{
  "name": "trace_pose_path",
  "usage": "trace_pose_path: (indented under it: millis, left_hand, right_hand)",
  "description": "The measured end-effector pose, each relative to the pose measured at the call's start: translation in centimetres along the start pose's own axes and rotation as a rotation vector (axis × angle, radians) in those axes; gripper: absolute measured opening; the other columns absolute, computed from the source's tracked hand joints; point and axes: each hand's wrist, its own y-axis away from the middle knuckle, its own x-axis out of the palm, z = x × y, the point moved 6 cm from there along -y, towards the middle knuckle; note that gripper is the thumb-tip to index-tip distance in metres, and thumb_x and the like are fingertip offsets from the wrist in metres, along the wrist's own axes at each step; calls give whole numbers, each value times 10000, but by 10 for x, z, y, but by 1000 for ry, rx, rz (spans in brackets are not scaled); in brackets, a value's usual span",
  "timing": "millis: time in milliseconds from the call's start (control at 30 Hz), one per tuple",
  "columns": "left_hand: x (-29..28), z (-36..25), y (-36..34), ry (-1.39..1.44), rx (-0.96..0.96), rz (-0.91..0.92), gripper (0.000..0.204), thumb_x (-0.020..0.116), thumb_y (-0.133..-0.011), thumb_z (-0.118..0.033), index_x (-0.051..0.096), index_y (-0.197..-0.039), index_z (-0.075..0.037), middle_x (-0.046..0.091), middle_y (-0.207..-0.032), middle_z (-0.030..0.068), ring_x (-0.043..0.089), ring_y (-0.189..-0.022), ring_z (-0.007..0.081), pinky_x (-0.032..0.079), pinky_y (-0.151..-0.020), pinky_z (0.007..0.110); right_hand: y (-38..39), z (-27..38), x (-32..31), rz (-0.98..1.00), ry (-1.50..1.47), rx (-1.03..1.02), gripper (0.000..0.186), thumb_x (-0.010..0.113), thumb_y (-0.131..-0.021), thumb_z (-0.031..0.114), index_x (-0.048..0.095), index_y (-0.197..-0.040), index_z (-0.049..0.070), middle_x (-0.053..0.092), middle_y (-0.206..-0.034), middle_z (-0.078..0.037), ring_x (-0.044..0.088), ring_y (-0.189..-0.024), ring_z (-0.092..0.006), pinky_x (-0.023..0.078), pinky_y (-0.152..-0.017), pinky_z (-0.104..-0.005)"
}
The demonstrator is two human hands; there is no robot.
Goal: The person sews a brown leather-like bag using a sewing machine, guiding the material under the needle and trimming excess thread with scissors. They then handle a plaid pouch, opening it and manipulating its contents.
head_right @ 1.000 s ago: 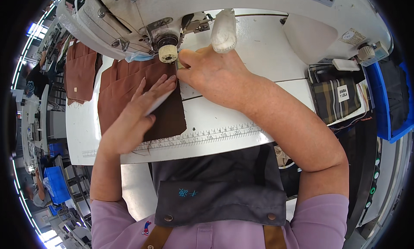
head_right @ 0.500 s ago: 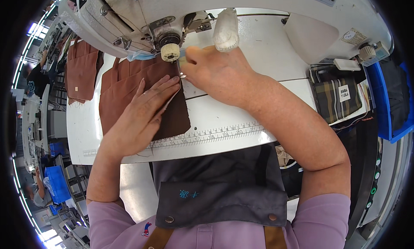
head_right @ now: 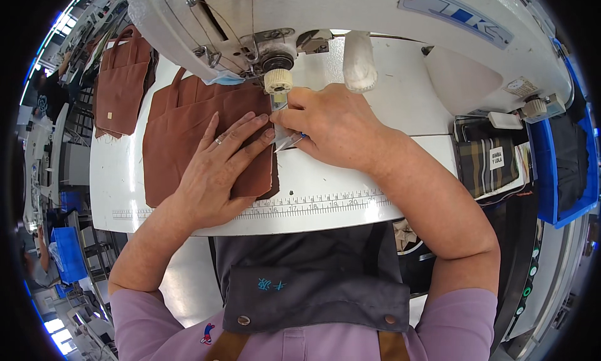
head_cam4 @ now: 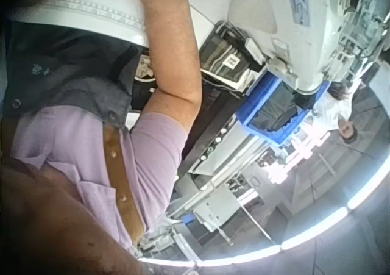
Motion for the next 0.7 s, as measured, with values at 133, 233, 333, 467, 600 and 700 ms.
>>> trace_pose_path:
  millis: [133,233,333,467,600,700]
  left_hand:
    - [1,0,0,26,-7,-3,929,765,-669,-209,421,-1528,-134,382,-1570,121,347,-1482,319,151,-1227,619]
    - [-2,3,0,13,14,11,935,771,-665,-214,420,-1529,-137,381,-1571,120,346,-1482,320,153,-1226,618]
    - [-2,7,-2,4,36,7,930,772,-670,-215,421,-1529,-139,380,-1572,117,344,-1482,320,155,-1226,619]
    - [-3,13,-8,-32,36,-16,905,767,-690,-198,425,-1527,-136,383,-1570,116,344,-1481,322,160,-1224,621]
    - [-7,21,-18,-17,24,-49,870,765,-696,-177,458,-1509,-151,392,-1565,107,349,-1477,318,177,-1223,620]
    - [-6,30,-22,-25,34,-75,854,766,-689,-172,483,-1494,-161,399,-1561,99,354,-1474,312,184,-1224,615]
  right_hand:
    - [0,1,0,18,14,-4,315,739,-767,133,724,-1076,187,617,-921,-33,643,-729,-308,538,-621,-431]
    - [1,-1,2,41,10,28,311,739,-778,142,725,-1087,182,623,-939,-35,645,-746,-306,543,-641,-425]
    - [-1,-1,2,44,-25,27,311,737,-790,150,723,-1100,173,632,-977,-40,646,-768,-317,547,-672,-426]
    - [-4,-6,3,-12,28,29,336,738,-816,163,714,-1150,184,610,-925,-29,651,-749,-261,514,-625,-395]
    - [-6,-11,8,7,11,122,332,725,-834,184,711,-1165,164,629,-1054,-123,660,-811,-354,555,-749,-452]
    - [-6,-12,8,28,23,134,346,728,-837,196,703,-1180,155,628,-1061,-131,666,-830,-358,560,-750,-454]
